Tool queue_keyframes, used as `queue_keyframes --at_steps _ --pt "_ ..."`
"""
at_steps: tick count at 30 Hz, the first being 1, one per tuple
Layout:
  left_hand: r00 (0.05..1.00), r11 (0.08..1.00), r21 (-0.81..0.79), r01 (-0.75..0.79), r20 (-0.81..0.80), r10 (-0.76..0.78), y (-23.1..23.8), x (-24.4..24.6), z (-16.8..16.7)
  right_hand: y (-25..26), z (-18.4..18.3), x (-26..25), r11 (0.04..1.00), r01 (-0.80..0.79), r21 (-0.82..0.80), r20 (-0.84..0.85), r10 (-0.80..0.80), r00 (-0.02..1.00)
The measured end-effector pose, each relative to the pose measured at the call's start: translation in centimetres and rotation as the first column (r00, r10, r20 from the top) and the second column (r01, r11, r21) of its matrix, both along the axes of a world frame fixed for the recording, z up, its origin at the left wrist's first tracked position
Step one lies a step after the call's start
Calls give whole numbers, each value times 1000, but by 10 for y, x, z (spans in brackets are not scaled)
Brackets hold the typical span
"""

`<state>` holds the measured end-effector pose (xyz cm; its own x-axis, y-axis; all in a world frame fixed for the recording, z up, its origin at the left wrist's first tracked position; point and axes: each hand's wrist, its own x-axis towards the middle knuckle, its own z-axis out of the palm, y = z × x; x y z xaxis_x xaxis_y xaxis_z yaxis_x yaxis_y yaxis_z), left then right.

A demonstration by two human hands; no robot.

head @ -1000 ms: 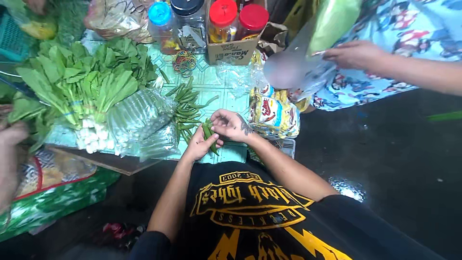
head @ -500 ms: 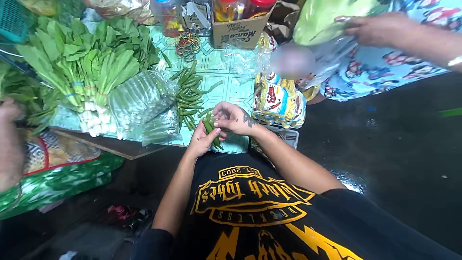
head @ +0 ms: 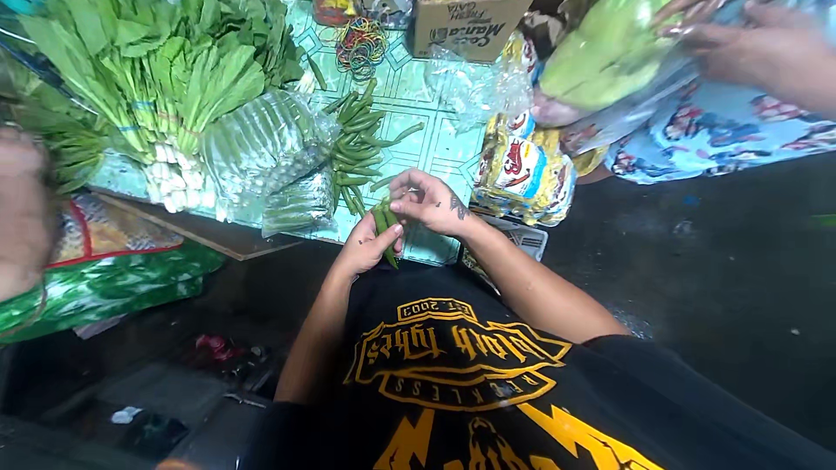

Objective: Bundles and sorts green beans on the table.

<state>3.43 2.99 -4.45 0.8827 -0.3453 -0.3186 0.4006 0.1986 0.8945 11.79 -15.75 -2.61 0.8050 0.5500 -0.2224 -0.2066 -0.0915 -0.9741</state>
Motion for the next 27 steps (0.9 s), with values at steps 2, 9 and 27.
queue_keyframes --at_steps 2,9,27 --pt "1000 987 160 -15 28 11 -2 -2 -3 1 -4 0 993 -73 -90 116 84 990" --pt "999 918 396 4 32 -18 6 -4 -2 15 -14 -15 984 -7 -177 358 71 931" --pt "989 963 240 -122 -52 138 30 -10 -16 -32 -105 32 604 189 -774 342 148 928"
